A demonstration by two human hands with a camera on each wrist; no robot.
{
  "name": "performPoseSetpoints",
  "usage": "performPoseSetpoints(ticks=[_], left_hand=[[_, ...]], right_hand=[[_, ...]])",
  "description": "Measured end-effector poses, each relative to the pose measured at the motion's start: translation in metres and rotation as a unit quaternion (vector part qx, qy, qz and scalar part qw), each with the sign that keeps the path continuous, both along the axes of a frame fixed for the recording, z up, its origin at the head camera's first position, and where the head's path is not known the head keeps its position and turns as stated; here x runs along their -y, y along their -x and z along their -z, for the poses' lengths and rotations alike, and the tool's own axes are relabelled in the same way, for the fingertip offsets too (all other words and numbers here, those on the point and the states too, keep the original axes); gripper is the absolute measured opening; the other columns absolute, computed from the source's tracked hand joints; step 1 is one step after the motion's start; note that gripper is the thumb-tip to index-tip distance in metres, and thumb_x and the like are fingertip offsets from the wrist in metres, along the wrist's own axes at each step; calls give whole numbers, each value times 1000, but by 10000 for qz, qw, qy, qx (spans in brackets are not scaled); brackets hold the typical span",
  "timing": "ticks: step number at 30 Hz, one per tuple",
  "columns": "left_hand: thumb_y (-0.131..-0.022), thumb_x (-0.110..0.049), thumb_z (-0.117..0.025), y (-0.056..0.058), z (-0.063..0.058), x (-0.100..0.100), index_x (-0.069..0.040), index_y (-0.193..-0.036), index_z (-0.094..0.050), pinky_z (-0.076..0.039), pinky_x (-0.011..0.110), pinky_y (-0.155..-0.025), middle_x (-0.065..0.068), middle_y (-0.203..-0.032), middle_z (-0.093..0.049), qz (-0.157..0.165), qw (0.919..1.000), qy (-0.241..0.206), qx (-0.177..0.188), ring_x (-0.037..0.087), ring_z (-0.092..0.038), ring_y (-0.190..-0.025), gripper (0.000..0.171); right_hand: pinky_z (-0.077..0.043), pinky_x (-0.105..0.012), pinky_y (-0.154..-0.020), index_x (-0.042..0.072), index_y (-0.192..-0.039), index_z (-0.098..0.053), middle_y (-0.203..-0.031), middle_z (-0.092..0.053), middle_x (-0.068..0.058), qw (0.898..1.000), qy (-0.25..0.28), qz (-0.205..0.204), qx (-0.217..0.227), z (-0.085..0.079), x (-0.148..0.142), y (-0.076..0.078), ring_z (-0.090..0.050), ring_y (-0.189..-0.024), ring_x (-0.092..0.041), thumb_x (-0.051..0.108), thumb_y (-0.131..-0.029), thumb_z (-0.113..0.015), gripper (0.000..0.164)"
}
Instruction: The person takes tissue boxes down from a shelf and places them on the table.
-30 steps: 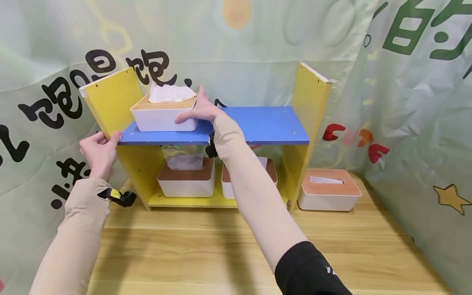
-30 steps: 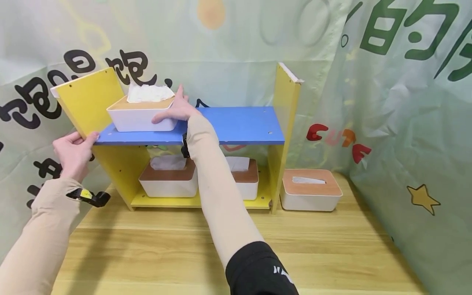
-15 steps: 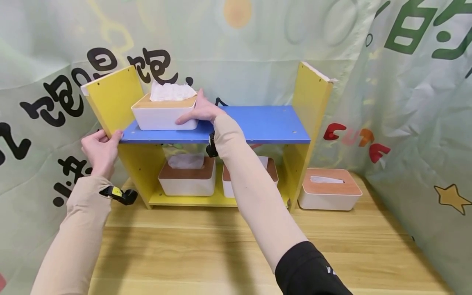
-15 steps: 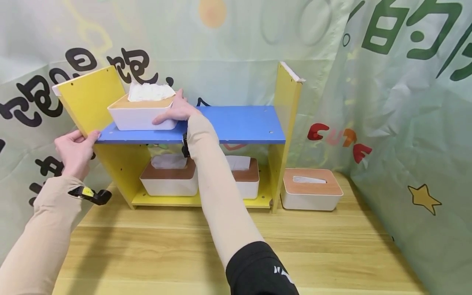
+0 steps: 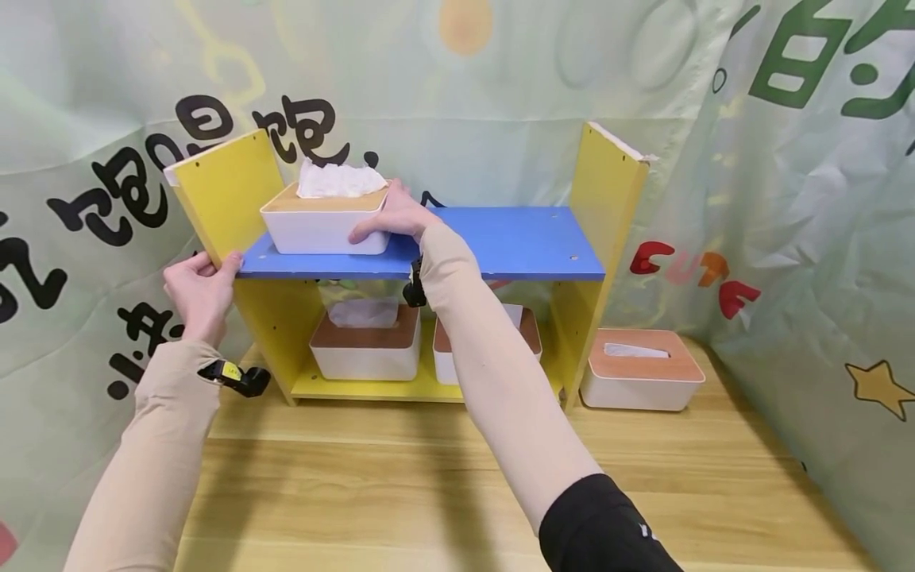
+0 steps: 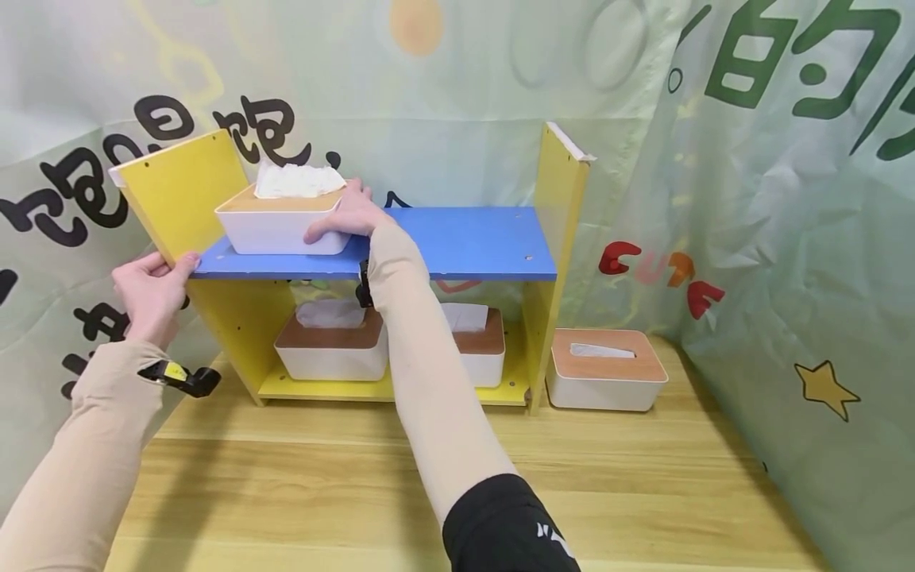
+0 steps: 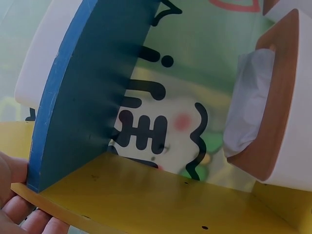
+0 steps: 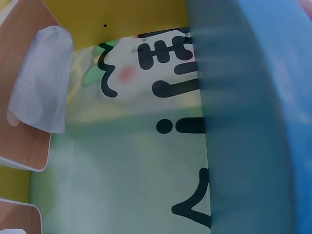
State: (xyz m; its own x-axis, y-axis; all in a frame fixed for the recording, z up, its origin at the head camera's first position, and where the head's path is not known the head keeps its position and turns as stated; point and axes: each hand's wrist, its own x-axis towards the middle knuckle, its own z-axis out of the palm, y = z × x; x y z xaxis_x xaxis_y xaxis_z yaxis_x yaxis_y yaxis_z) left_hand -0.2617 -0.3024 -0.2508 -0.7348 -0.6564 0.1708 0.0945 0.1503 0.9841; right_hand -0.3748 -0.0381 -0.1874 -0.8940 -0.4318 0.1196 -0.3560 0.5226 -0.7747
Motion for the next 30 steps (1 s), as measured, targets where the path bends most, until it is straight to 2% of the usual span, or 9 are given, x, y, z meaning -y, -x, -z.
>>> performPoseSetpoints(ticks=[11,19,30], left_hand=[[-89,-17,-76,-1,1,-3,-2,-130,-66,-48,5,-58,-30,-55,-59,32,10000,-21,-37,-10,-60,-62,45],[-88,-18,-77,0,1,-1,-4,-128,-69,-46,6,-56,-29,-57,-60,-7,10000,55,-33,-9,-60,-61,43],[-88,-17,-76,2,2,1,-4,-126,-69,-48,5,-57,-29,-56,-61,55,9999,42,-130,-9,-61,-62,41]], right_hand=[[-31,-23,-112,11,-150,-24,-149,-31,-7,9997,123,-91,170,0,-9,-5,-31,-131,-16,30,-66,-87,107],[-34,-16,-99,10,-142,-34,-139,-42,-6,9966,762,-281,127,3,-16,-10,-43,-117,-13,22,-64,-88,96],[-38,-17,-100,10,-139,-35,-133,-47,-5,9896,1439,-46,71,2,-13,-25,-47,-116,-14,23,-65,-90,93]])
